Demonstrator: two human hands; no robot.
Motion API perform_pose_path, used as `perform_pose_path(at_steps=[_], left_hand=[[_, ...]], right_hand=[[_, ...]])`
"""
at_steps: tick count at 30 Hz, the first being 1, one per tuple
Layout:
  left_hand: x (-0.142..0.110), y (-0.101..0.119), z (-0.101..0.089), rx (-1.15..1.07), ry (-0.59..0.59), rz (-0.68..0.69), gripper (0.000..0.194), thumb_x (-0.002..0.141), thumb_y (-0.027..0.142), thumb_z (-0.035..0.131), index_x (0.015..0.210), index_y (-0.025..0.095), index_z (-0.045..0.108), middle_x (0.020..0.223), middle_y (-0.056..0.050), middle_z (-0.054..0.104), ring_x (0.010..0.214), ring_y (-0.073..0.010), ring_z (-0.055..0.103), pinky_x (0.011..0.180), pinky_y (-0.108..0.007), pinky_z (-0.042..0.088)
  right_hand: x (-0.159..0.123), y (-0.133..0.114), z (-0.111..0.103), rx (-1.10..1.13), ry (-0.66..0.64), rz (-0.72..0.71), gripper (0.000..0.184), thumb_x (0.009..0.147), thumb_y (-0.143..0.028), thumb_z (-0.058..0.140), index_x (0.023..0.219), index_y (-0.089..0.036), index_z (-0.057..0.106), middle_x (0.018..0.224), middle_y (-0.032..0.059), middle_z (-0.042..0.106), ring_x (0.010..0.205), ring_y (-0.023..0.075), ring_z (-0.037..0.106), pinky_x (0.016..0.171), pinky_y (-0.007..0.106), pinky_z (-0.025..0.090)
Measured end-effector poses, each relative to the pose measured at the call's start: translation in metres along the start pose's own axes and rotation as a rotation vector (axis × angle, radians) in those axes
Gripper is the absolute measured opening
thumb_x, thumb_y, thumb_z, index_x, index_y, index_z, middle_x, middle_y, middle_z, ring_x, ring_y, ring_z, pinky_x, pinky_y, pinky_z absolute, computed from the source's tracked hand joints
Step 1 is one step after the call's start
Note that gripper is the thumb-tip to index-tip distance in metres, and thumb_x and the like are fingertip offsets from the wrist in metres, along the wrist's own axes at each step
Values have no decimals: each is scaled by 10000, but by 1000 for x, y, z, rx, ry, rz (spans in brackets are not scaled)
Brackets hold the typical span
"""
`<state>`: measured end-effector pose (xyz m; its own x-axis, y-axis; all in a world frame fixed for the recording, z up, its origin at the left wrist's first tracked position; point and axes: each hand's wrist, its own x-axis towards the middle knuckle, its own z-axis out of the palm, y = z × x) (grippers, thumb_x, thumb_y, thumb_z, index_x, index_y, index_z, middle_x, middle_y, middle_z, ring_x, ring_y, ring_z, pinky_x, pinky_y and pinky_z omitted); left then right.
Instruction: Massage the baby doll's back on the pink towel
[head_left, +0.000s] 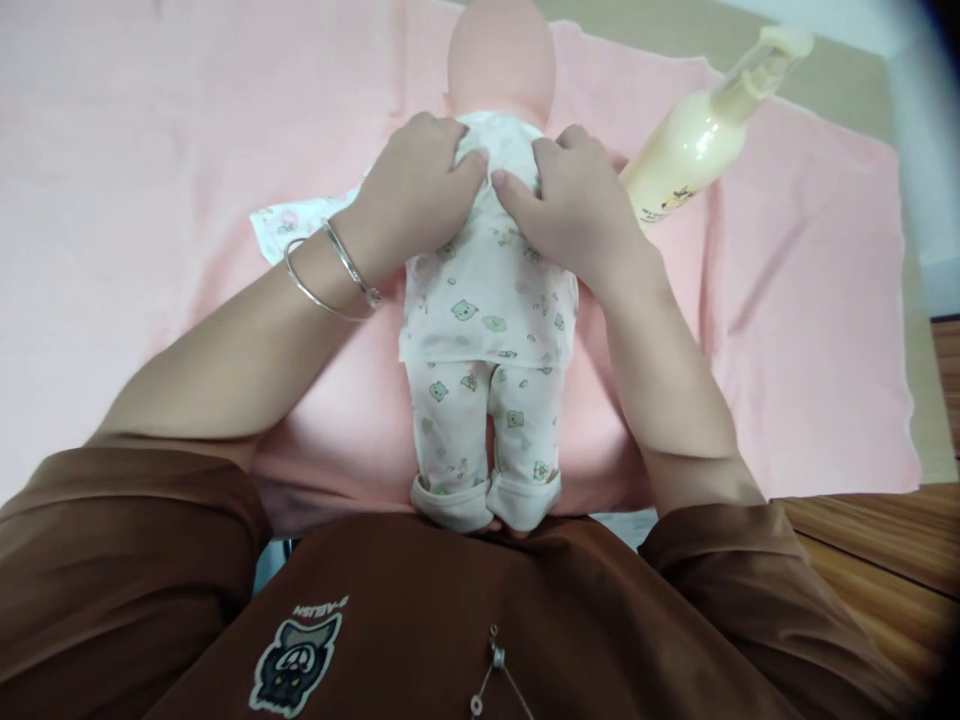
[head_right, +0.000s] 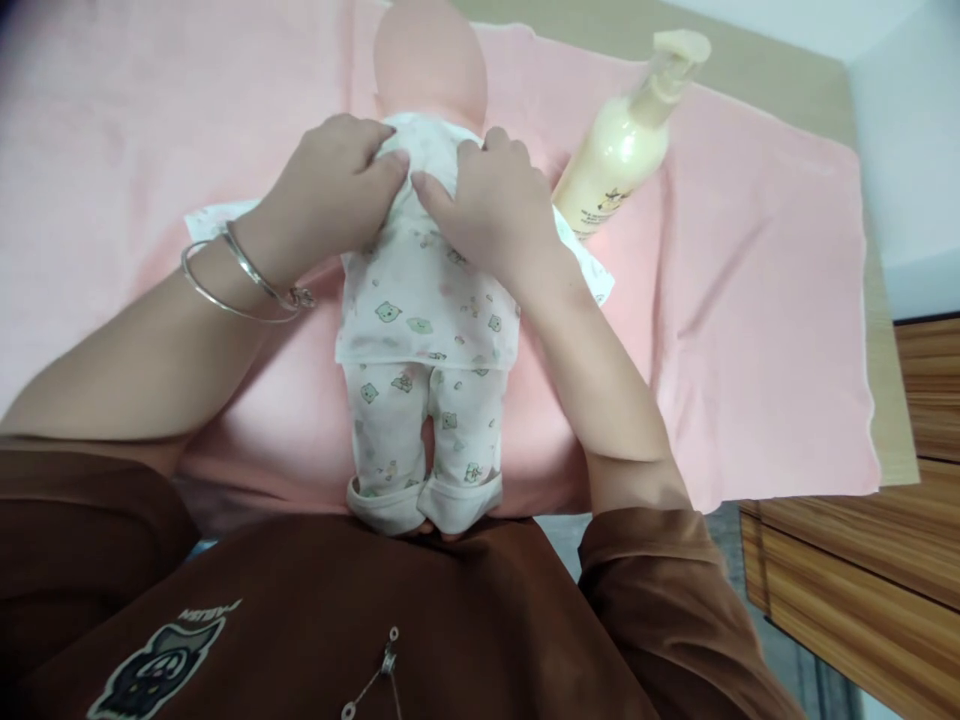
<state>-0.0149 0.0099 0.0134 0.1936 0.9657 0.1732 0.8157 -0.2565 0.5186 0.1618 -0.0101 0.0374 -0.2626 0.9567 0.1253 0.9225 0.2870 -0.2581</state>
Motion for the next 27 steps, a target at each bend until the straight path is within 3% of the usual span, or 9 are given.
perform_pose_path(at_steps=[3, 5, 7, 10, 14, 18, 21, 24, 27], left_hand=[[6, -9, 7, 40, 56, -17, 332, 1088, 319, 399, 1036, 117, 657, 1174, -228, 693, 1106, -363, 639, 953, -461, 485], [6, -11, 8, 42, 68, -30, 399, 1092, 330, 421, 1244, 21, 622, 1232, -257, 678, 1138, -386, 639, 941, -464, 490], [5, -10, 7, 45, 62, -41, 432, 1086, 330, 441, 1340, 0, 561, 1211, -246, 687, 1111, -392, 651, 903, -467, 502], [-1, -5, 6, 96, 39, -24, 361, 1086, 338, 408, 1262, 94, 607, 1174, -224, 690, 1082, -411, 644, 910, -515, 500], [-13, 6, 3, 184, 27, 80, 282, 1030, 290, 382, 1112, 225, 644, 1146, -203, 642, 1116, -442, 579, 984, -586, 445], [-17, 9, 0, 141, 61, 146, 291, 966, 249, 371, 1033, 294, 651, 1095, -176, 615, 1081, -433, 551, 959, -582, 449], [-6, 1, 3, 46, 34, 107, 232, 966, 325, 413, 956, 345, 644, 1042, -142, 636, 1067, -407, 558, 966, -555, 453], [5, -10, 8, -26, 46, 7, 255, 982, 404, 420, 915, 307, 646, 1021, -135, 664, 1030, -382, 594, 931, -542, 465], [2, -9, 9, 31, 53, 16, 290, 1011, 435, 391, 970, 313, 651, 1057, -143, 665, 1054, -390, 595, 923, -530, 471]], right_hand=[[5, 1, 5, -4, 133, -1, 296, 979, -448, 515, 1088, -194, 622, 1254, 186, 624, 1190, 372, 560, 1027, 494, 493], [9, 5, 8, 48, 156, -6, 253, 961, -432, 502, 1082, -233, 600, 1179, 141, 666, 1135, 352, 596, 999, 489, 504], [13, 10, 11, 114, 155, -8, 217, 962, -448, 467, 1092, -305, 565, 1106, 89, 689, 1076, 330, 625, 967, 485, 517], [16, 17, 15, 145, 157, -2, 259, 964, -504, 458, 1169, -365, 532, 1162, 73, 685, 1114, 322, 620, 973, 486, 515], [20, 26, 19, 66, 82, 32, 422, 992, -630, 388, 1142, -303, 607, 1221, 127, 663, 1178, 356, 590, 1023, 535, 483], [17, 24, 16, 83, 23, 49, 482, 1012, -643, 357, 1111, -275, 651, 1205, 150, 638, 1187, 370, 593, 1047, 567, 470], [5, 8, 6, 51, -12, 75, 425, 1029, -584, 366, 1141, -276, 637, 1223, 152, 615, 1209, 401, 570, 1061, 597, 447], [-6, -7, -2, -24, -27, 78, 372, 1042, -509, 350, 1177, -272, 603, 1265, 152, 595, 1234, 419, 531, 1054, 614, 440], [-4, -5, -2, -37, -23, 50, 408, 1034, -529, 336, 1199, -266, 601, 1277, 166, 597, 1244, 428, 516, 1043, 622, 445]])
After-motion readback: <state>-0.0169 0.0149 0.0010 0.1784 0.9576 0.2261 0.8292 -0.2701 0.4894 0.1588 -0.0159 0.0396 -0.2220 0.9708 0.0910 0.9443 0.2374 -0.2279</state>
